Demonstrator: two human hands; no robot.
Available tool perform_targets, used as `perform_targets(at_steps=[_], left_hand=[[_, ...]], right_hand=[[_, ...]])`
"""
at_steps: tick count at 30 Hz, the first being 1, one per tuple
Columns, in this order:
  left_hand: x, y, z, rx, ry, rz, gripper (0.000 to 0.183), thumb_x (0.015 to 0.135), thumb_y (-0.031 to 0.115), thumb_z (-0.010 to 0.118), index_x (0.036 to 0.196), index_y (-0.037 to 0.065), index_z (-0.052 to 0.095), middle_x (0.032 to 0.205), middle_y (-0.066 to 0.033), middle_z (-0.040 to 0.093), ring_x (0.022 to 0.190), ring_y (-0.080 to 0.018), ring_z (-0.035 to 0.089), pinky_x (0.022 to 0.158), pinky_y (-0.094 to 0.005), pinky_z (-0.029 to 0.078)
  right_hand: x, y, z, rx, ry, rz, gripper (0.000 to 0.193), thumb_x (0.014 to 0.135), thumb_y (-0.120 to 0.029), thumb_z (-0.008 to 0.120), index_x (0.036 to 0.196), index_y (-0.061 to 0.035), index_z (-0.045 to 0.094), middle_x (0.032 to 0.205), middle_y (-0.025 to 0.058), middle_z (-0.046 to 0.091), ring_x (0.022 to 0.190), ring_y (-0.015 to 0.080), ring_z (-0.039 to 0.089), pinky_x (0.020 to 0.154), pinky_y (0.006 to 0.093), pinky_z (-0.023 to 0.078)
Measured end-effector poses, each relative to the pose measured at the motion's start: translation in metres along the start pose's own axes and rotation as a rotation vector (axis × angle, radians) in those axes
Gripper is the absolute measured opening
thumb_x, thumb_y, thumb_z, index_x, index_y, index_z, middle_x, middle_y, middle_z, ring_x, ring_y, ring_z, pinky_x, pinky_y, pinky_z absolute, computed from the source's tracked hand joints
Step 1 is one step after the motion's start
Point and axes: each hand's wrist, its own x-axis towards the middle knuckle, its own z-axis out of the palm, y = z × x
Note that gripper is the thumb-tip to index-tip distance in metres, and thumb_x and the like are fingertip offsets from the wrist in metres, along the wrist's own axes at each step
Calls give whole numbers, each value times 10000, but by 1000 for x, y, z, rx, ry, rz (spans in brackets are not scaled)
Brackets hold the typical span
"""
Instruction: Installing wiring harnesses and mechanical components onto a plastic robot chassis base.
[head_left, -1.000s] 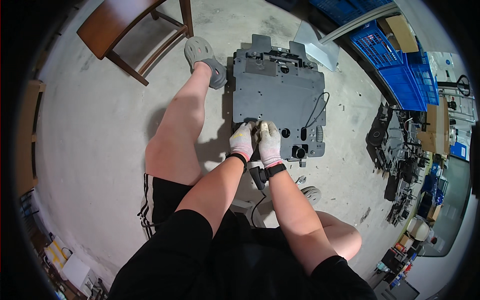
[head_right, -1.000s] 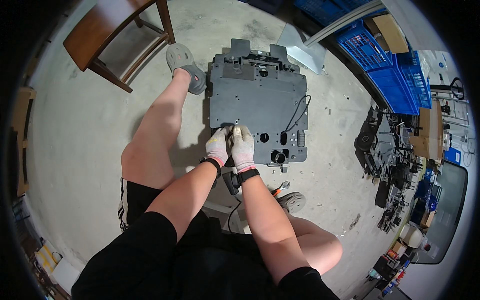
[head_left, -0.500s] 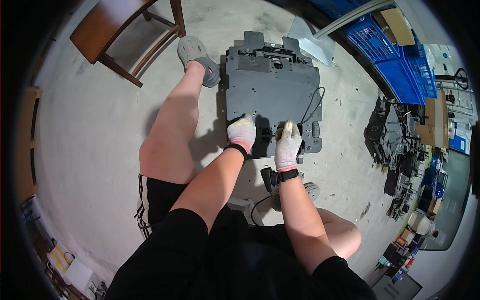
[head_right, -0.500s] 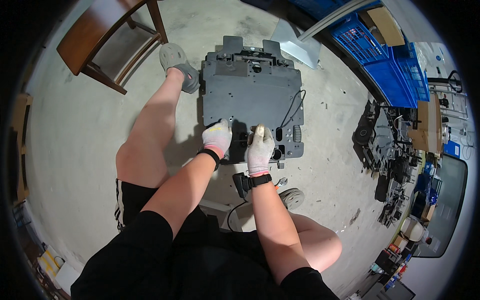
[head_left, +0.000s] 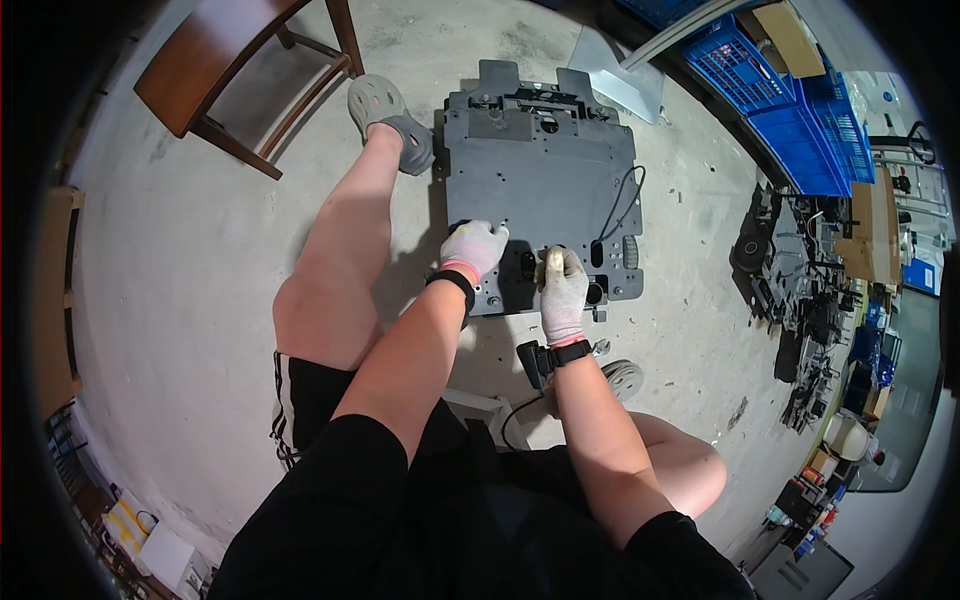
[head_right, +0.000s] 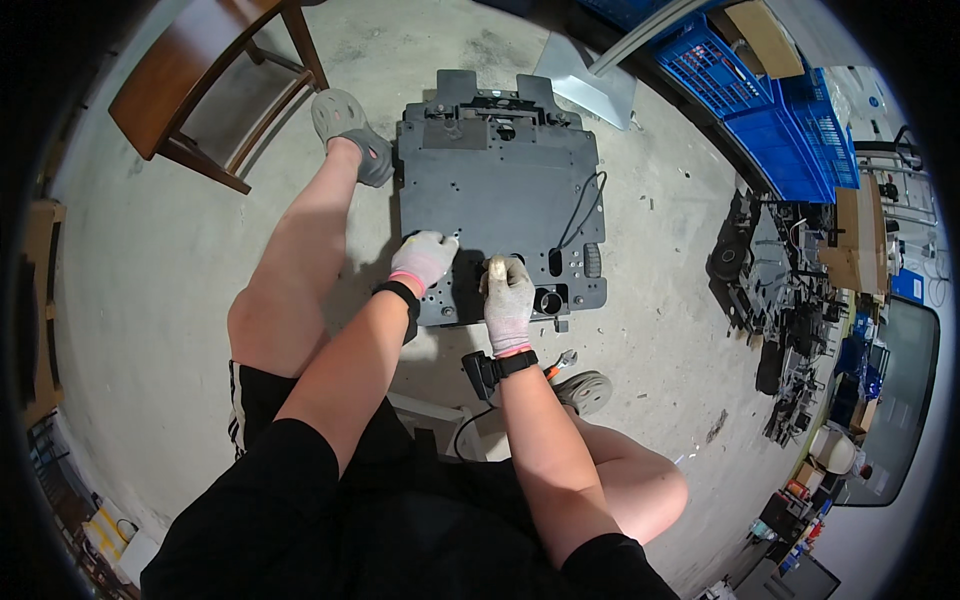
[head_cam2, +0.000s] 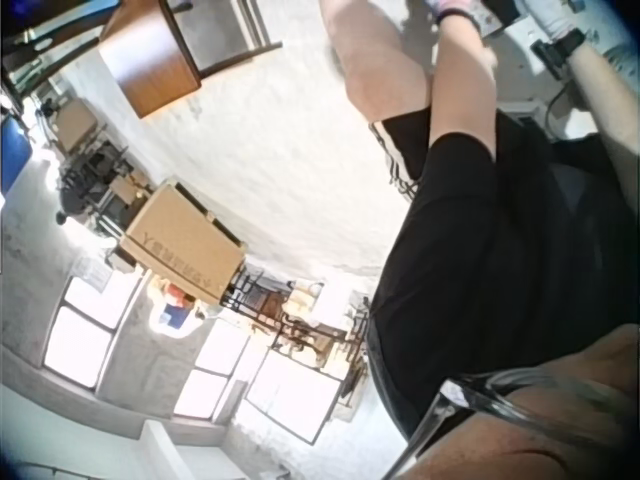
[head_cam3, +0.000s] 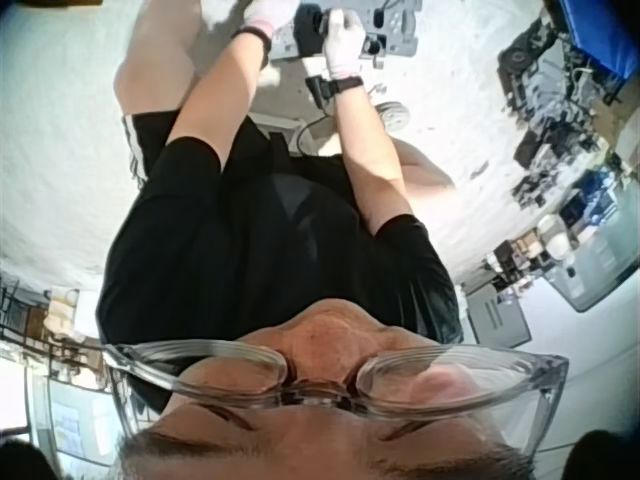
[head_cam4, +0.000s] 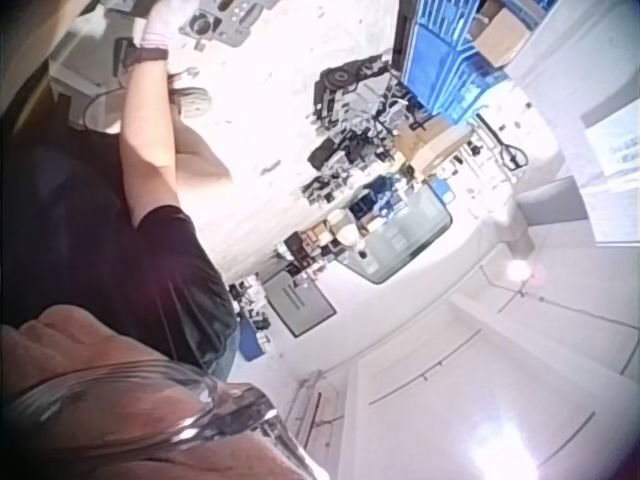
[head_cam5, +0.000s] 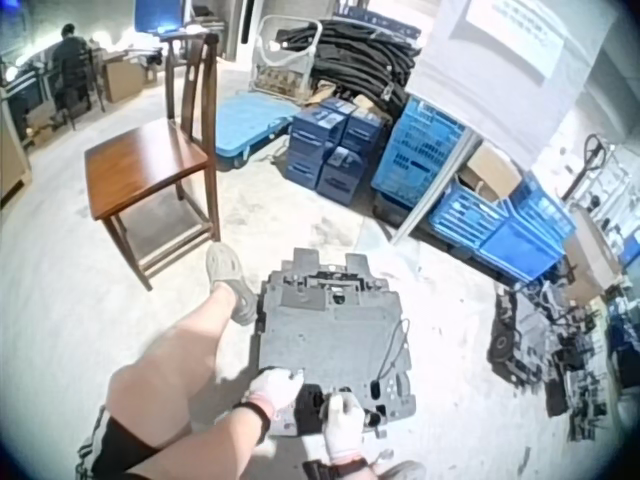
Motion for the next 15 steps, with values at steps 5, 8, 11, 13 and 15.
perform_targets(at_steps=[5,8,11,13,15], left_hand=[[13,-32,4,-1203,-298,66,319,940,275,428,891,52,649,767,-96,614,664,-224,568,573,-362,443],[20,-44,12,-1520,-218,27,235,927,246,467,881,75,622,736,-60,588,622,-197,527,506,-299,364],[17,-53,13,-1375,-86,-82,210,908,192,514,833,67,665,712,-39,575,624,-163,517,515,-298,363],[4,-59,15,-1110,4,-96,219,906,168,525,822,54,692,719,-35,590,634,-151,520,536,-291,376],[-11,-55,26,-693,227,244,213,887,141,561,966,23,720,865,-93,713,820,-235,679,747,-347,529]], right_hand=[[-2,8,13,13,-92,-23,292,1053,-322,624,960,-47,654,733,-3,602,623,74,502,561,247,398],[-1,17,23,13,-97,-27,257,1045,-297,640,959,-55,650,732,-4,602,625,75,508,566,244,405],[3,22,29,-30,-72,-16,246,1039,-287,651,952,-58,645,731,-5,600,623,77,512,566,243,412],[4,23,31,-42,-64,-4,244,1035,-285,658,949,-57,646,731,-6,599,620,77,513,564,244,416],[5,22,31,-24,-68,14,243,1030,-285,665,950,-56,648,731,-9,600,616,76,512,561,246,417]])
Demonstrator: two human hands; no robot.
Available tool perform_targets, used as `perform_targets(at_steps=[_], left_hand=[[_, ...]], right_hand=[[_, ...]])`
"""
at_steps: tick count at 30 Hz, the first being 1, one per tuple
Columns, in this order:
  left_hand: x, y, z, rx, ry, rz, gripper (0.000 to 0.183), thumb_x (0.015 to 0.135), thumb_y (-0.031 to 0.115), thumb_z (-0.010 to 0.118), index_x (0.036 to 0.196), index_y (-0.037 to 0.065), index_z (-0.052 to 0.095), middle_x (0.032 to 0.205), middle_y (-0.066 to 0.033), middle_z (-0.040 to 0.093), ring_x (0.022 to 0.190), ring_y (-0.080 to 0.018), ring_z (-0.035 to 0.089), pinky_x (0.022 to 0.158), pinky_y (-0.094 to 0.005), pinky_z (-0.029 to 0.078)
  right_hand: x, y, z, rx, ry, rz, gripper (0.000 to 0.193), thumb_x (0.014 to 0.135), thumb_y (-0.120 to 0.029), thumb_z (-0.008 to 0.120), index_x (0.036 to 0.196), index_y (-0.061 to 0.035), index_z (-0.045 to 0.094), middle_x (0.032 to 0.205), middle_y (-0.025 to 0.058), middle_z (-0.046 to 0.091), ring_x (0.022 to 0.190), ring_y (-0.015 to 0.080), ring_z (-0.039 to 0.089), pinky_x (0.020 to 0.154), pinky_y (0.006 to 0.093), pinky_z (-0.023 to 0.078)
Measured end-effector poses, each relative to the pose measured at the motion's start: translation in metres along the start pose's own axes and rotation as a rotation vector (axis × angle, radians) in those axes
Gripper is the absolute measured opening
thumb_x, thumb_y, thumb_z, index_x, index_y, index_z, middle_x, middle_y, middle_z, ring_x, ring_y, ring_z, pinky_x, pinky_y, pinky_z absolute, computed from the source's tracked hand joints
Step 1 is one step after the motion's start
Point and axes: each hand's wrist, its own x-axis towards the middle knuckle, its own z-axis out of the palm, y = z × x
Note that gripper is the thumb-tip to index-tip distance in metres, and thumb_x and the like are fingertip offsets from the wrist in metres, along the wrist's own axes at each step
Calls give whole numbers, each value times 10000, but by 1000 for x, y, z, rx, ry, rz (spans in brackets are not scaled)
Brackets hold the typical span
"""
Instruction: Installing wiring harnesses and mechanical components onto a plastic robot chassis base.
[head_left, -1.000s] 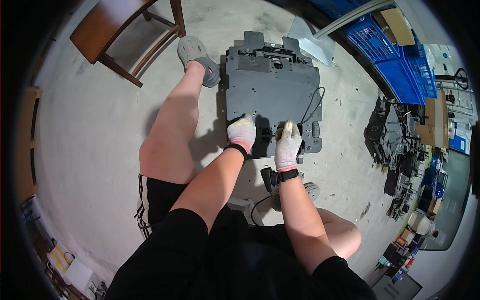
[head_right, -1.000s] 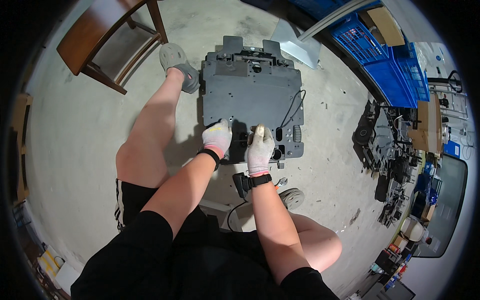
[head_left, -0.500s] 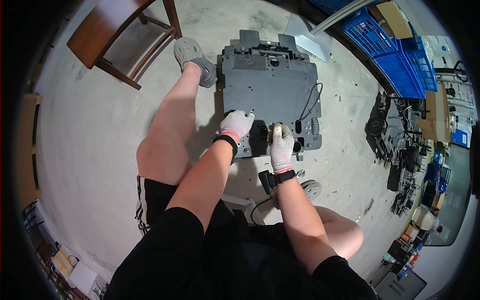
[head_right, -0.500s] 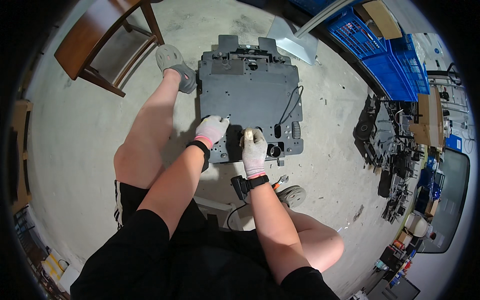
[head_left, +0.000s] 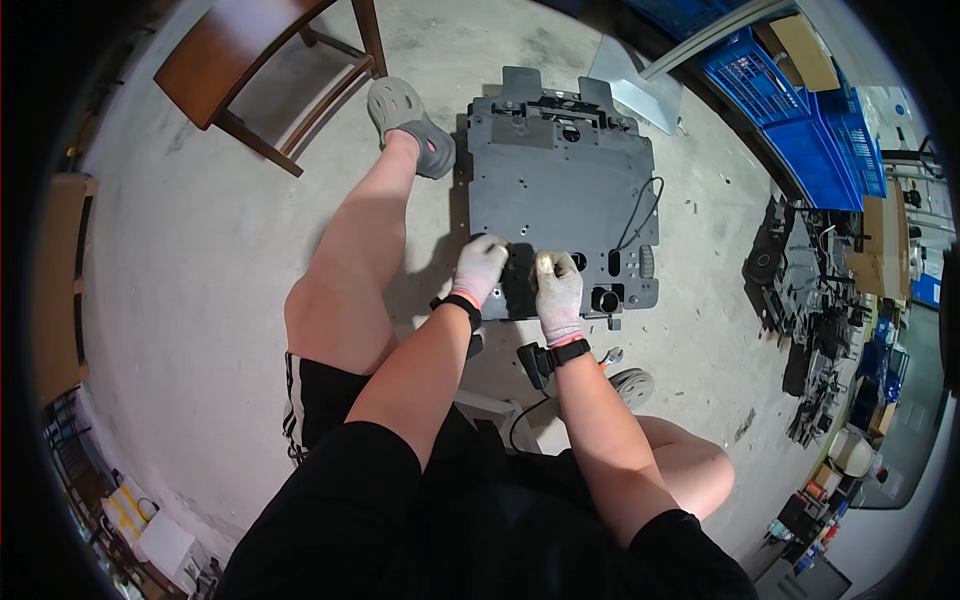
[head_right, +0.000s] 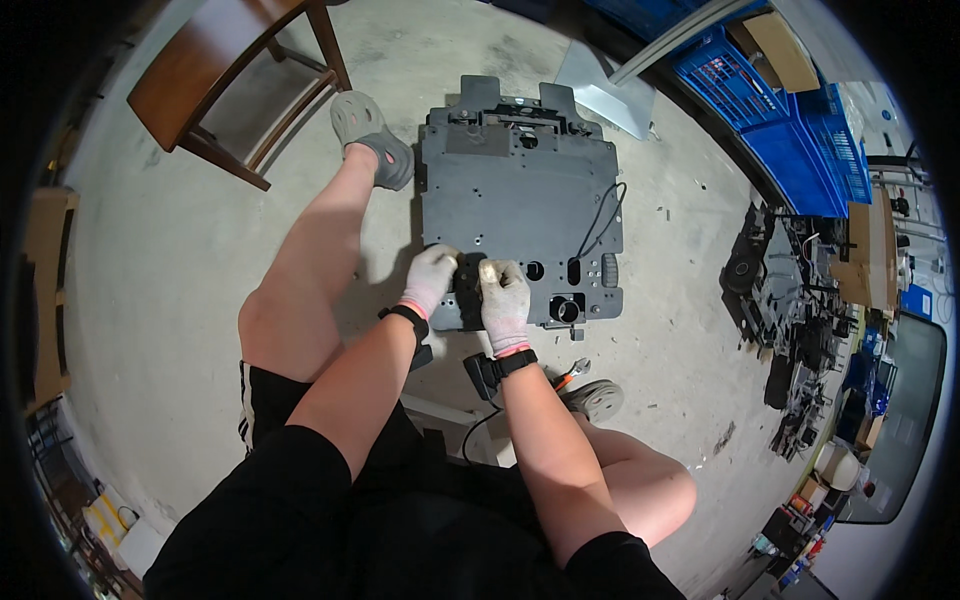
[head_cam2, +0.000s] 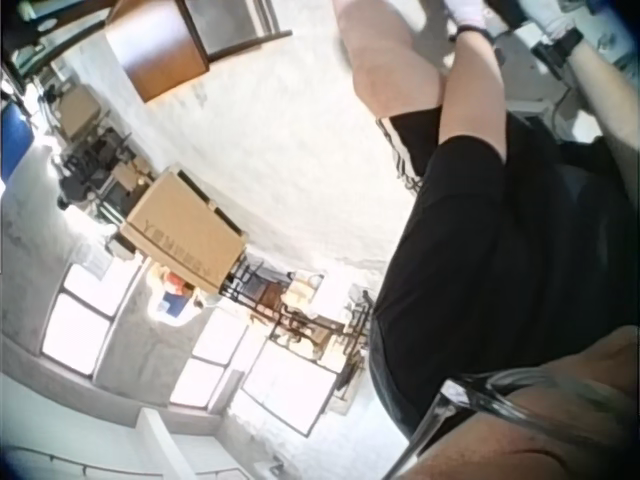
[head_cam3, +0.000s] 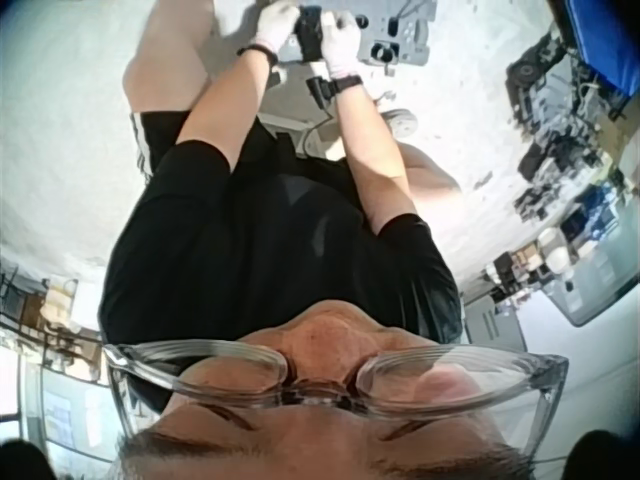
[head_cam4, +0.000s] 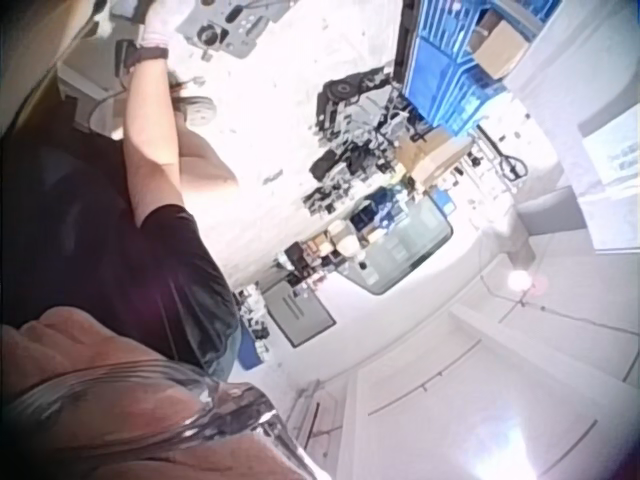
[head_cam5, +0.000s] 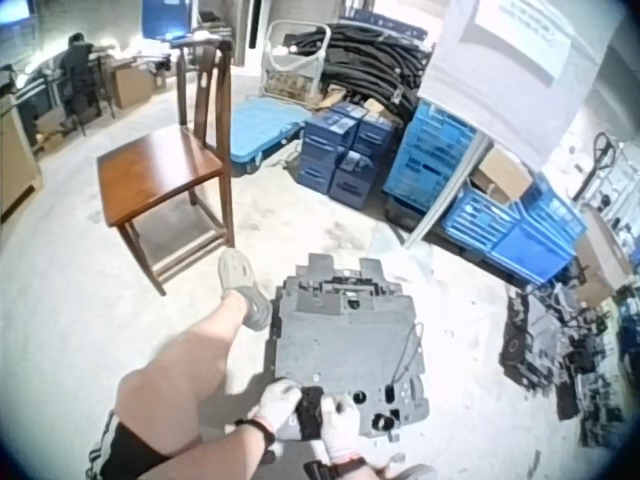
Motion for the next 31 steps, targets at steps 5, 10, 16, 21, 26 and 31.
perform_targets(at_steps=[5,10,16,21,26,31], left_hand=[[-31,1,2,790,-104,128,225,912,260,643,1070,104,676,1021,-164,722,982,-380,690,857,-480,549],[-25,-14,7,714,-82,144,233,926,299,647,1073,123,687,1040,-158,729,1001,-373,692,851,-468,550],[-1,-75,17,438,-247,84,228,980,221,502,1047,74,662,1011,-99,702,990,-255,661,896,-357,512],[-12,-61,13,792,-137,158,184,947,237,565,1032,106,661,1021,-124,731,989,-329,694,859,-401,536],[-26,-18,7,675,-33,161,214,924,320,666,1063,160,692,1027,-123,732,990,-358,695,837,-474,551],[-30,-12,22,689,7,286,250,908,375,680,1058,177,708,994,-123,734,936,-379,701,790,-498,562]], right_hand=[[-3,-10,0,6,6,81,258,994,-255,719,925,-11,675,759,3,631,678,88,531,647,274,472],[-7,-18,11,-58,1,65,268,972,-263,736,904,-10,678,771,14,657,709,95,561,666,284,486],[-25,-32,32,-375,-132,-38,384,873,-366,797,897,1,687,800,134,705,728,212,660,735,352,543],[-16,-33,46,-340,15,22,375,912,-355,761,902,13,688,788,128,704,697,207,640,709,352,536],[7,-40,31,51,79,282,360,960,-349,727,855,-18,629,701,33,606,658,86,553,612,287,475],[5,-48,16,-525,-101,-174,191,954,-251,695,966,-60,691,952,91,755,881,291,722,848,354,550]])
